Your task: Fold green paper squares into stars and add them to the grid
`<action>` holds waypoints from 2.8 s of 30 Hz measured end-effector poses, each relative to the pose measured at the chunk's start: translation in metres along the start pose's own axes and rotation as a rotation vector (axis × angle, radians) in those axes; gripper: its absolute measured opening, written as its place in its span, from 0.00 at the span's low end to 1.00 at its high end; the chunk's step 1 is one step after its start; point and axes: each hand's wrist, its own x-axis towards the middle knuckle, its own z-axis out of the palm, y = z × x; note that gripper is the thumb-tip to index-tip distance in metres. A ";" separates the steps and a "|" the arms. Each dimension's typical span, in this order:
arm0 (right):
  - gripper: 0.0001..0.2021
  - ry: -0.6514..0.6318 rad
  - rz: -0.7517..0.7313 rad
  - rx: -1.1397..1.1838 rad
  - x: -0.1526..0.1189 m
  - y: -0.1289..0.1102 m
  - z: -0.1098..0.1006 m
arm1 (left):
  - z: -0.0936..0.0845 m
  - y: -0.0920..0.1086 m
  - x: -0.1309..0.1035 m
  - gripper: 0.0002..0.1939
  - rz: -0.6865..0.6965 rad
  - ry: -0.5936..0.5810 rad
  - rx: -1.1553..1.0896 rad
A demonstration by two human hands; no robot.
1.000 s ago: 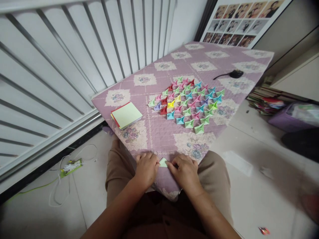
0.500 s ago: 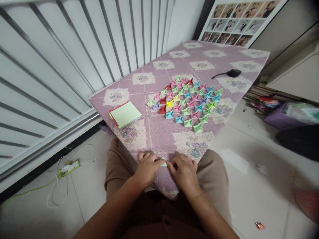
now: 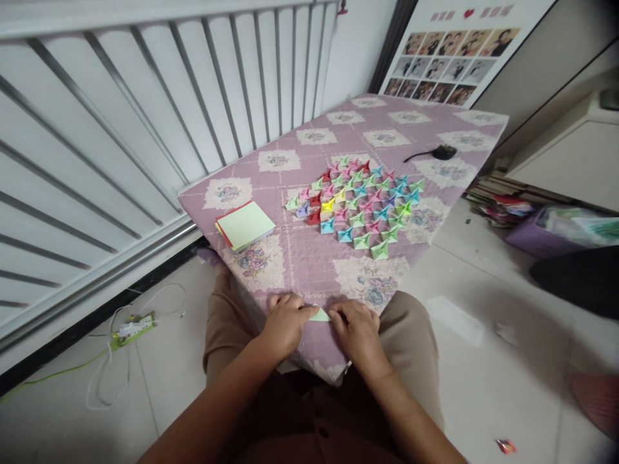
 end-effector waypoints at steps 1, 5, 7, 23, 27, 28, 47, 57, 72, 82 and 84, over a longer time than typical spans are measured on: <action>0.07 0.003 0.000 0.013 0.000 0.000 0.000 | 0.000 0.000 0.000 0.17 0.003 -0.001 -0.001; 0.06 0.029 -0.002 0.020 -0.001 0.000 0.000 | -0.001 0.000 0.000 0.17 0.000 -0.010 -0.010; 0.05 0.040 -0.006 0.008 -0.002 0.000 0.001 | 0.000 0.000 0.001 0.17 -0.001 -0.016 -0.015; 0.07 0.084 -0.019 -0.158 -0.004 0.001 0.004 | -0.002 -0.002 0.002 0.19 0.026 -0.019 -0.002; 0.06 0.129 -0.099 -0.116 -0.009 0.000 0.001 | 0.000 -0.003 0.001 0.19 0.025 -0.007 0.001; 0.07 0.133 -0.143 -0.103 -0.012 -0.001 0.001 | 0.000 -0.003 0.001 0.18 0.025 -0.005 -0.001; 0.14 -0.061 -0.340 -0.219 -0.028 -0.019 0.000 | -0.007 0.001 0.003 0.14 -0.022 -0.011 -0.097; 0.15 -0.006 -0.359 -0.211 -0.029 -0.011 -0.003 | -0.005 0.001 0.005 0.14 -0.024 -0.019 -0.095; 0.14 0.021 -0.385 -0.217 -0.029 0.017 -0.011 | -0.017 -0.010 0.015 0.15 0.147 -0.161 0.091; 0.12 0.042 -0.382 -0.186 -0.025 0.016 -0.015 | -0.024 -0.017 0.018 0.19 0.192 -0.228 0.024; 0.09 0.031 -0.364 -0.163 -0.019 0.014 -0.016 | -0.025 -0.016 0.018 0.19 0.194 -0.231 0.018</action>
